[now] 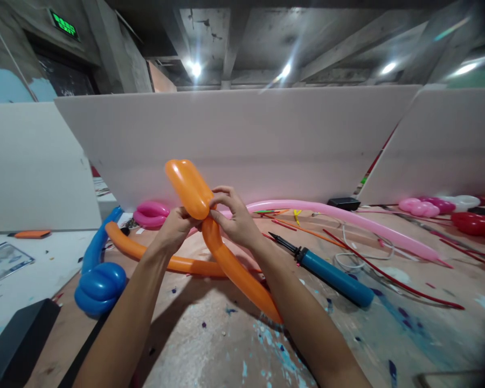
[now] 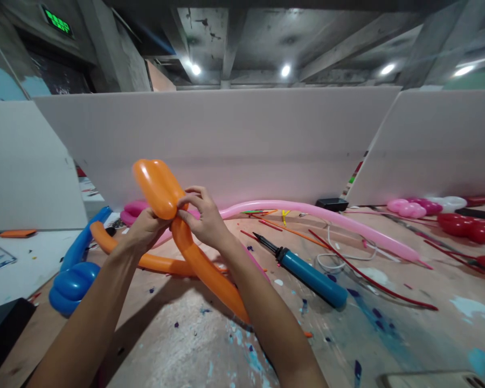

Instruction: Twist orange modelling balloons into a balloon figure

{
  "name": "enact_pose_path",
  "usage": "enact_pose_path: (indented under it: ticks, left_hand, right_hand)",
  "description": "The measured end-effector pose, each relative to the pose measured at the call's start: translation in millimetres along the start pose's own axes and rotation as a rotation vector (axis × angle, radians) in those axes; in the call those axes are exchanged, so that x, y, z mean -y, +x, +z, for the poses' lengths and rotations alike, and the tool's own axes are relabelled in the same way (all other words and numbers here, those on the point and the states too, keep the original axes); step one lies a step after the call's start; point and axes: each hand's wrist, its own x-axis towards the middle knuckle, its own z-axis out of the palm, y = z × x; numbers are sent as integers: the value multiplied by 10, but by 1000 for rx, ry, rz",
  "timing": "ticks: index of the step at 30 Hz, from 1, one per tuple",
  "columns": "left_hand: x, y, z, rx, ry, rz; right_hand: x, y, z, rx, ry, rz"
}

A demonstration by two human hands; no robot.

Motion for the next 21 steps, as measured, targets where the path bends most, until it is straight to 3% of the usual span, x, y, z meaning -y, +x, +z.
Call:
enact_pose_path:
  ticks: [5, 10, 12, 16, 21]
  left_hand:
    - [-73, -28, 0, 62, -16, -50]
    - [-58, -41, 42, 109, -49, -31]
    - [-5, -30, 82, 97, -82, 3]
    - [110, -2, 185, -36, -52, 130]
    - [165, 14, 202, -155, 195, 251]
  right_hand:
    - [-62, 2, 2, 120, 399, 299]
    - [-28, 29, 20, 231, 470, 344]
    - [-30, 37, 76, 162, 454, 335]
    - [-69, 34, 210, -103, 414, 331]
    - [-66, 20, 246, -82, 343, 334]
